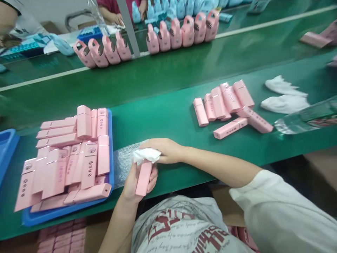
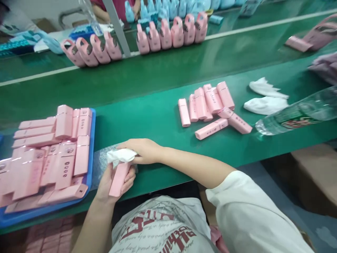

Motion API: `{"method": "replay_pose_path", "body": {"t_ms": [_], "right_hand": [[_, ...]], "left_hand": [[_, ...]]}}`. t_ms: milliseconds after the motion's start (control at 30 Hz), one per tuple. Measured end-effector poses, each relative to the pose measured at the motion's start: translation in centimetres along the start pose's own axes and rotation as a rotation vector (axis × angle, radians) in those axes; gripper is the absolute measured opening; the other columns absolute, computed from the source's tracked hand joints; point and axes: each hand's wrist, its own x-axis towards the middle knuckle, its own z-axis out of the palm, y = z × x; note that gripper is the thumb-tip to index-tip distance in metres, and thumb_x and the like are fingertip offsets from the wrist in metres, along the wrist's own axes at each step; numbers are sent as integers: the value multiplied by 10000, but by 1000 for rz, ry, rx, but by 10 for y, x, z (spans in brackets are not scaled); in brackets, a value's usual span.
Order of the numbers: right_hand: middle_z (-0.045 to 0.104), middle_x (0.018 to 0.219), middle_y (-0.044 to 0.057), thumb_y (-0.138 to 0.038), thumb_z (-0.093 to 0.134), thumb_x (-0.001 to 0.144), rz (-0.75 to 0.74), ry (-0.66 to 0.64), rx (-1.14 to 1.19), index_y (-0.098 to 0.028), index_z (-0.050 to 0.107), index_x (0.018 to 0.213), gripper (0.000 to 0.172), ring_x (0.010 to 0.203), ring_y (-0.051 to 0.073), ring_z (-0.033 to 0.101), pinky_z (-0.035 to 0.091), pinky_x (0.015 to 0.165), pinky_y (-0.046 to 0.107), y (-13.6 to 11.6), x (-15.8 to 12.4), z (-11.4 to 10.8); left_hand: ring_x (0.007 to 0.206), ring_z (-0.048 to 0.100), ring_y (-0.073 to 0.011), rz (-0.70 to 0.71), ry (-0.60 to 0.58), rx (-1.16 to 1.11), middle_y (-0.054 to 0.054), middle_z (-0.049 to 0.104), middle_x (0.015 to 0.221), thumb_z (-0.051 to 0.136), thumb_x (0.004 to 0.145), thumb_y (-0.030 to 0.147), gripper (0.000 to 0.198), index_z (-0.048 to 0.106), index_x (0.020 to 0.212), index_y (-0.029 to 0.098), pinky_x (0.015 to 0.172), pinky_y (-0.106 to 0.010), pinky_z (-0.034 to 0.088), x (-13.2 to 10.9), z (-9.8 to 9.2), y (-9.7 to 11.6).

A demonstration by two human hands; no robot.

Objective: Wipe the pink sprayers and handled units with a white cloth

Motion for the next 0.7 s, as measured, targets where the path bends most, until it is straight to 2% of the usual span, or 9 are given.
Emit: {"method": "replay_pose_path", "body": {"t_ms": [67,133,233,333,400,467,533,600,700], "right_hand": [[691,910,72,-408,552,853,211,-72,113,-138,621,981,306,845,186,637,485,761,285,-1,3,-7],[655,763,24,-445,580,825,349,-90,216,-140,615,863,309,709,149,597,456,660,245,-4,6,-16],[630,798,27,-458,633,757,370,-29,238,-131,599,840,339,740,144,567,449,665,235,-8,8,-33],[616,842,47,-499,646,697,420,54,78,-121,587,902,434,775,160,557,448,683,252,-11,5,-68],[607,826,48,-532,604,695,525,96,-68,-119,584,896,460,758,159,548,435,661,254,-11,1,-100],[613,821,51,-519,595,687,613,111,-191,-121,590,863,436,743,159,540,419,648,257,-9,-3,-134],[614,732,36,-470,617,669,721,65,-300,-131,607,777,356,673,153,530,399,613,259,-3,-4,-160],[602,628,27,-397,636,655,827,7,-412,-145,602,656,254,593,146,510,375,577,263,4,-3,-175],[604,577,43,-309,632,659,913,-38,-594,-167,578,551,186,551,155,500,360,573,280,12,3,-175]], "left_hand": [[350,411,-48,16,-31,37,11,498,589,447,805,691,573,576,790,133,334,-157,301,-2,2,1],[380,435,-50,43,-24,52,3,527,629,456,815,672,552,591,876,141,359,-158,323,-3,6,1],[487,523,-81,105,41,39,-36,608,753,514,849,568,443,589,1006,161,433,-177,401,-4,10,1],[630,600,-123,123,92,11,-74,654,894,570,866,409,328,566,1094,173,508,-204,465,-5,9,2],[658,610,-123,115,103,13,-82,659,934,574,867,317,312,543,1139,167,525,-205,473,-6,8,2],[633,604,-111,118,112,17,-79,659,912,584,855,276,334,524,1159,150,514,-196,461,-7,6,2],[606,595,-105,129,110,17,-70,655,871,601,840,276,348,519,1148,137,504,-191,448,-7,6,1],[587,590,-101,150,99,23,-64,651,843,618,826,284,345,527,1121,131,496,-188,435,-8,6,-1],[570,593,-99,167,76,28,-62,647,818,632,804,293,339,536,1081,123,491,-185,426,-9,5,-4]]}}
